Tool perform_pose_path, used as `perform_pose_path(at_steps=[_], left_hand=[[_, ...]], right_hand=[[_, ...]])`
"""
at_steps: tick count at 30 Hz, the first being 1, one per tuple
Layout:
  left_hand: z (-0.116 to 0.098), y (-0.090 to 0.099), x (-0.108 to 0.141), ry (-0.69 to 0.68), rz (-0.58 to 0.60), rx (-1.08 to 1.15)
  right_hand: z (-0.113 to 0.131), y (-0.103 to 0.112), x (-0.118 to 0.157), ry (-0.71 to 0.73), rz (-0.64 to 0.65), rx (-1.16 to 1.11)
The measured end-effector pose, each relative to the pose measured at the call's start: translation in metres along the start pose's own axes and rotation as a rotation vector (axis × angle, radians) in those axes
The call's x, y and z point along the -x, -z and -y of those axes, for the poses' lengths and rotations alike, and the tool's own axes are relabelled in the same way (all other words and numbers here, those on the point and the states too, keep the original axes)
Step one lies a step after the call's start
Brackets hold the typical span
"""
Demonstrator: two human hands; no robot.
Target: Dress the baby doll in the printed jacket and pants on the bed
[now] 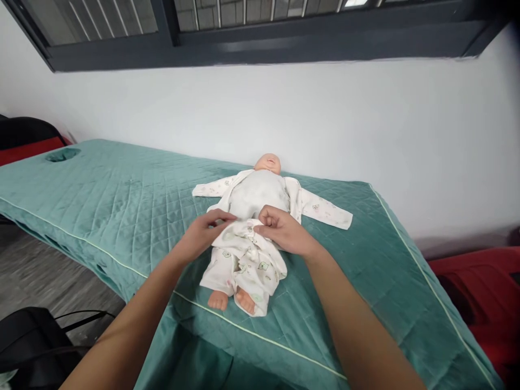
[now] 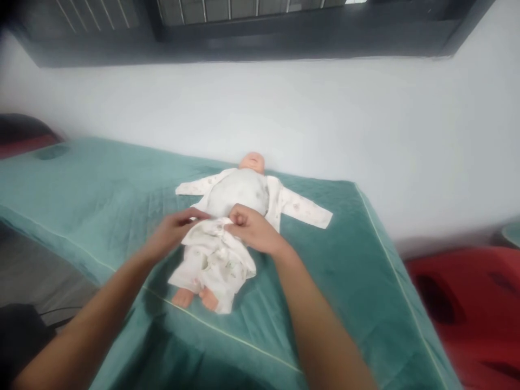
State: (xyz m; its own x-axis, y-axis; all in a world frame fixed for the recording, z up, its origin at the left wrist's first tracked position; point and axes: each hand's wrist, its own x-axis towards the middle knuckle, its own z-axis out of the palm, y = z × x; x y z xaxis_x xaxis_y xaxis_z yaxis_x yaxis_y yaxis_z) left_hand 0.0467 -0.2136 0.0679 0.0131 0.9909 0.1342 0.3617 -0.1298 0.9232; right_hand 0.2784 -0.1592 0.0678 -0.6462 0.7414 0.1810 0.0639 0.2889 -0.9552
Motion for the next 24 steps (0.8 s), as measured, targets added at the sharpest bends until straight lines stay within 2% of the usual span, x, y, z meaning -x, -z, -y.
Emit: perform_pose_path(at_steps=[3,5,7,9,12,15,17,19,24], left_hand=[[-0.021,-0.002,-0.013,-0.112,0.244,-0.138],[-0.029,-0.003,-0.022,-0.095,0.331,-0.213],[-0.035,-0.003,-0.029,-0.069,0.362,-0.260],[-0.037,-0.004,-0.035,-0.053,0.322,-0.217],[-0.031,-0.006,-0.043,0.010,0.172,-0.038],[-0.016,-0.009,-0.052,0.087,-0.011,0.166],[-0.002,-0.010,-0.057,0.122,-0.108,0.274],[0.009,-0.009,-0.062,0.156,-0.174,0.329],[0.019,-0.008,-0.070,0.200,-0.237,0.313]], right_hand=[[-0.002,0.002,-0.001,0.007,-0.055,-0.027],[-0.001,0.003,0.000,0.016,-0.070,-0.023],[0.001,0.005,0.001,0.015,-0.078,-0.018],[0.002,0.009,0.002,-0.001,-0.091,-0.014],[0.002,0.021,0.007,-0.088,-0.037,-0.026],[-0.001,0.039,0.014,-0.192,0.037,-0.006],[-0.005,0.052,0.017,-0.216,0.041,0.029],[-0.010,0.061,0.019,-0.216,-0.024,0.050],[-0.024,0.063,0.012,-0.115,-0.368,-0.093]])
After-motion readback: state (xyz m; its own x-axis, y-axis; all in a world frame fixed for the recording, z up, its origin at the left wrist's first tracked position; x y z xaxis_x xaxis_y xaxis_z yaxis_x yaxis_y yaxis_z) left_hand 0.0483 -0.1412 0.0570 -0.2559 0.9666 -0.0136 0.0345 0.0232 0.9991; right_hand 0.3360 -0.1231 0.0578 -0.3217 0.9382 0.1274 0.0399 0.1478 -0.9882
